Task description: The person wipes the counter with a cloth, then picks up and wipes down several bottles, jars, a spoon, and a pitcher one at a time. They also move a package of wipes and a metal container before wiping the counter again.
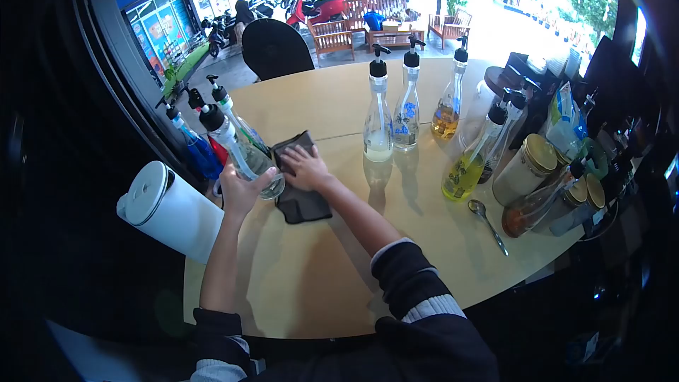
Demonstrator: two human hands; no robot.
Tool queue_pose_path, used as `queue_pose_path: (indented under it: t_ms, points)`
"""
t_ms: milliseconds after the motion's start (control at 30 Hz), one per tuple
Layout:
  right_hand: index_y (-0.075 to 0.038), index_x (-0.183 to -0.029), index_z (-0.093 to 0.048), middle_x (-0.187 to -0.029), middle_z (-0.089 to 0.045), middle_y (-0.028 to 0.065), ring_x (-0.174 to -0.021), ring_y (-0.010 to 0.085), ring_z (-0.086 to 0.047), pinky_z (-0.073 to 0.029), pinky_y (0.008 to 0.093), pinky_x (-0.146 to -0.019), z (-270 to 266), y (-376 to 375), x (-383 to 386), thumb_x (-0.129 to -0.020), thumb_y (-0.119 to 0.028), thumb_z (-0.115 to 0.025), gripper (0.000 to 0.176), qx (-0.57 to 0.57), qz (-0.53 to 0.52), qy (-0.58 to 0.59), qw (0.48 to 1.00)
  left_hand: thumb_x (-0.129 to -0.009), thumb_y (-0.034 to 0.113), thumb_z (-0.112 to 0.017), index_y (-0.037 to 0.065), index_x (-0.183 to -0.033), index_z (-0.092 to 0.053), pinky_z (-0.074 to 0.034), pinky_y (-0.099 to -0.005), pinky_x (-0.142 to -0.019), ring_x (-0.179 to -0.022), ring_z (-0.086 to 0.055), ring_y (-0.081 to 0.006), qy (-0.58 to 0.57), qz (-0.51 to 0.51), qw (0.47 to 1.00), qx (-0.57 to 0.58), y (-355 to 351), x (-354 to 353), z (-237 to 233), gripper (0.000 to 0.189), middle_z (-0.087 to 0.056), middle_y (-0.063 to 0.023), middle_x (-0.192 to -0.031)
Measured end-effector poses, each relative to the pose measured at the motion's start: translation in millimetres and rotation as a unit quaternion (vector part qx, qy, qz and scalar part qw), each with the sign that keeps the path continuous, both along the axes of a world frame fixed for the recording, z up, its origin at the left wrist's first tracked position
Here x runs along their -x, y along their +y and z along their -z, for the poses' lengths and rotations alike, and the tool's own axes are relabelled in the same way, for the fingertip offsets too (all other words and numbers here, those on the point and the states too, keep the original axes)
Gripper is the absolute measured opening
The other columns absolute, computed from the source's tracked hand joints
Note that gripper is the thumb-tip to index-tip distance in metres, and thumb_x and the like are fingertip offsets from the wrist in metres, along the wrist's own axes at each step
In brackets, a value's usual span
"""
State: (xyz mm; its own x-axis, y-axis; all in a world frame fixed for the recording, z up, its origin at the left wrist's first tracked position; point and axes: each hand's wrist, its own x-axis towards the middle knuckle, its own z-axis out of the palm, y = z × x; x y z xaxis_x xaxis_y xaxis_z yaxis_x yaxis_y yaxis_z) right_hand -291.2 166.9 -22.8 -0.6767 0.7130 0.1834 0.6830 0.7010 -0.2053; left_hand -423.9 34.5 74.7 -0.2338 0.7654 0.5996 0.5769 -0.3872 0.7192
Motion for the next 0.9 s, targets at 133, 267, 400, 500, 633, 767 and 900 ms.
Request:
queue_pose_path:
  t_ms: [133, 267, 400, 500, 633, 767, 900]
  points:
    - [-0.013, -0.147, -0.025, -0.154, -0.020, 0.0043, -0.143, 0.0233, -0.012, -0.003, 0.0582, -0.111, -3.6, 31.8, -30.8, -0.089, -0.058, -0.037, 0.074, 0.006, 0.202, 0.014, 0.979, -0.061, 0.023, -0.083, -0.002, -0.102, -0.058, -0.053, -0.0347, -0.074, -0.077, -0.067, -0.0228, -0.017, 0.008, 1.000, 0.008, -10.1, 2.3, 4.1, 0.054, -0.068, -0.0128, -0.085]
    - [-0.008, -0.147, -0.023, -0.154, -0.018, 0.0111, -0.143, 0.0308, -0.010, -0.003, 0.0606, -0.110, 10.8, 10.7, -45.6, -0.091, -0.055, -0.035, 0.074, -0.008, 0.258, 0.017, 0.966, -0.061, 0.024, -0.083, -0.002, -0.102, -0.058, -0.053, -0.0345, -0.073, -0.077, -0.067, -0.0227, -0.013, 0.001, 1.000, 0.028, -19.4, 2.7, 6.2, 0.054, -0.067, -0.0127, -0.085]
    - [-0.007, -0.146, -0.025, -0.153, -0.020, 0.0141, -0.142, 0.0340, -0.013, -0.008, 0.0587, -0.111, 7.9, -62.6, -85.8, -0.091, -0.054, -0.038, 0.074, -0.015, 0.094, 0.007, 0.995, -0.062, 0.023, -0.083, -0.003, -0.101, -0.058, -0.053, -0.0341, -0.071, -0.075, -0.067, -0.0222, -0.022, 0.008, 0.999, 0.029, -24.5, 4.4, 2.4, 0.053, -0.067, -0.0128, -0.085]
    - [-0.007, -0.145, -0.026, -0.153, -0.020, 0.0139, -0.141, 0.0336, -0.016, -0.011, 0.0526, -0.113, 1.9, -55.6, -109.3, -0.090, -0.057, -0.040, 0.075, -0.010, 0.053, 0.005, 0.999, -0.065, 0.012, -0.081, -0.001, -0.094, -0.059, -0.053, -0.0287, -0.069, -0.072, -0.065, -0.0146, 0.015, 0.010, 0.999, 0.027, -37.2, 5.0, -5.1, 0.039, -0.066, -0.0081, -0.083]
    - [-0.007, -0.146, -0.026, -0.153, -0.019, 0.0124, -0.142, 0.0333, -0.013, -0.008, 0.0586, -0.111, 1.5, -18.2, -70.4, -0.091, -0.056, -0.036, 0.074, 0.007, 0.142, -0.006, 0.990, -0.066, 0.011, -0.081, -0.002, -0.096, -0.059, -0.052, -0.0281, -0.072, -0.076, -0.064, -0.0140, 0.005, -0.001, 0.999, 0.039, -57.0, 9.4, -11.2, 0.040, -0.065, -0.0074, -0.087]
    - [-0.013, -0.146, -0.027, -0.153, -0.021, 0.0071, -0.142, 0.0299, -0.014, -0.009, 0.0596, -0.111, -1.3, 5.4, -15.4, -0.092, -0.056, -0.035, 0.070, -0.021, 0.101, -0.021, 0.994, -0.067, 0.008, -0.079, -0.003, -0.102, -0.057, -0.052, -0.0282, -0.075, -0.080, -0.063, -0.0127, -0.031, 0.001, 0.997, 0.067, -80.9, 15.7, -6.3, 0.043, -0.064, -0.0066, -0.090]
    - [-0.015, -0.145, -0.031, -0.152, -0.025, 0.0058, -0.142, 0.0287, -0.017, -0.009, 0.0586, -0.111, 4.4, -26.3, -3.4, -0.091, -0.053, -0.038, 0.066, -0.031, -0.047, -0.011, 0.998, -0.069, 0.005, -0.078, -0.003, -0.106, -0.055, -0.052, -0.0288, -0.075, -0.080, -0.063, -0.0132, -0.028, 0.007, 0.995, 0.095, -88.8, 23.5, 0.8, 0.044, -0.064, -0.0078, -0.090]
